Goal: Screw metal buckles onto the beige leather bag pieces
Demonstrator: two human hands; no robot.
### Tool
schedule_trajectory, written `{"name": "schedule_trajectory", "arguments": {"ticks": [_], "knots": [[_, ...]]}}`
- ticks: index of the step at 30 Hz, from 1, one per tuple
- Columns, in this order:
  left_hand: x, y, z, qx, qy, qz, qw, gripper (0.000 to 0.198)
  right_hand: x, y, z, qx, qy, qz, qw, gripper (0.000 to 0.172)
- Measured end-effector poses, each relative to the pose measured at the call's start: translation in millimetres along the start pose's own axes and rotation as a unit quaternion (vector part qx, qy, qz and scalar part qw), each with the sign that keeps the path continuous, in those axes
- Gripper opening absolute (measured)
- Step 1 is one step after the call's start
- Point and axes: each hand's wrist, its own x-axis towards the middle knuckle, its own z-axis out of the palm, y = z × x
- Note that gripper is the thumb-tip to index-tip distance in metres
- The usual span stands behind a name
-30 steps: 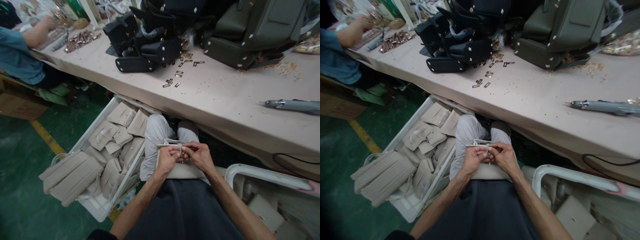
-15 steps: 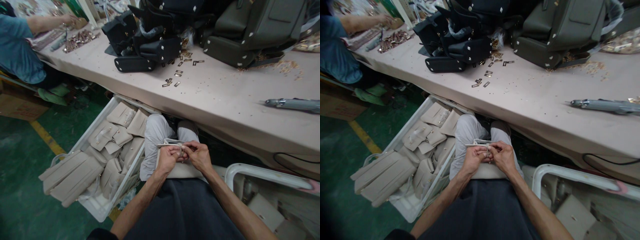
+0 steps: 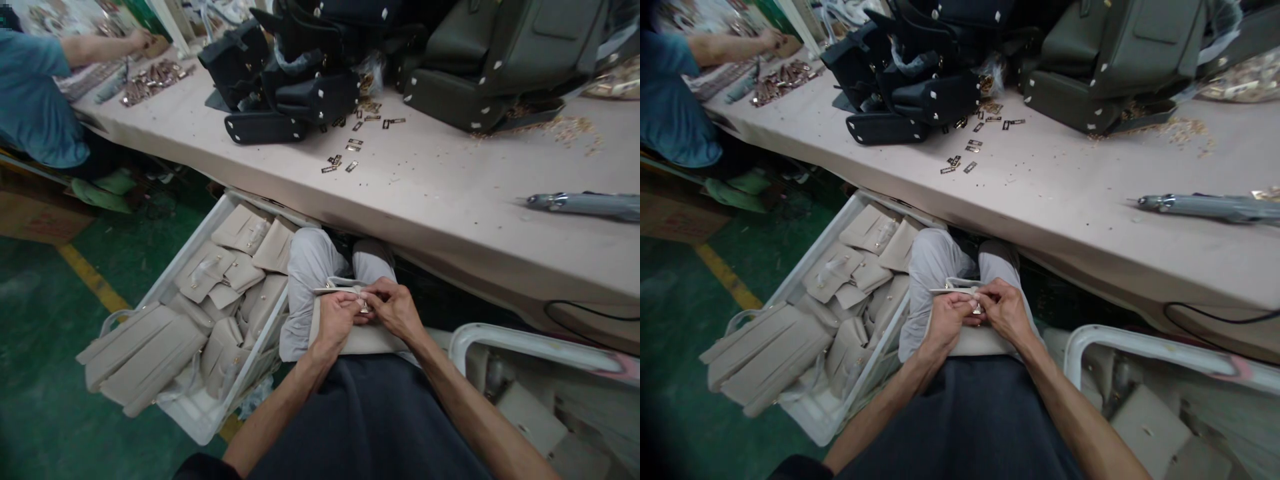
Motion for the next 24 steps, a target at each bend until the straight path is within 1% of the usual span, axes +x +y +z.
{"name": "schedule_trajectory", "arguments": {"ticks": [2, 5, 7, 8, 9, 11, 14, 16, 21, 23, 24], "knots": [[-1, -1, 2.7, 0.002, 0.020, -0.006, 1.000, 0.035, -1, -1, -2, -0.012, -0.011, -0.028, 0.999, 0.018], [-3, -1, 7.0, 0.008, 0.044, -0.010, 0.999, 0.025, -3, -6, -10, -0.033, -0.054, -0.070, 0.996, 0.020], [-3, -1, 10.0, 0.014, 0.064, 0.000, 0.998, 0.018, -7, -9, -16, -0.071, -0.087, -0.117, 0.987, 0.021], [-2, -1, 11.5, 0.015, 0.070, 0.008, 0.997, 0.016, -9, -10, -19, -0.100, -0.094, -0.147, 0.980, 0.023], [-1, -2, 12.9, 0.014, 0.073, 0.018, 0.997, 0.014, -12, -11, -21, -0.131, -0.091, -0.179, 0.971, 0.027], [1, -3, 15.5, 0.003, 0.072, 0.037, 0.997, 0.011, -16, -10, -22, -0.186, -0.066, -0.243, 0.950, 0.035], [3, -2, 17.8, -0.005, 0.070, 0.047, 0.996, 0.010, -20, -3, -19, -0.217, -0.021, -0.310, 0.926, 0.034], [3, 0, 18.3, -0.006, 0.069, 0.034, 0.997, 0.010, -19, 2, -16, -0.217, -0.012, -0.327, 0.920, 0.032], [-1, 7, 17.1, -0.015, 0.062, -0.015, 0.998, 0.014, -12, 0, -18, -0.208, -0.037, -0.326, 0.922, 0.021], [-4, 5, 15.3, 0.008, 0.055, -0.011, 0.998, 0.017, -7, -4, -21, -0.184, -0.039, -0.313, 0.931, 0.018], [-7, 4, 14.1, 0.036, 0.053, 0.006, 0.998, 0.018, -4, -6, -23, -0.165, -0.043, -0.302, 0.938, 0.018]]}}
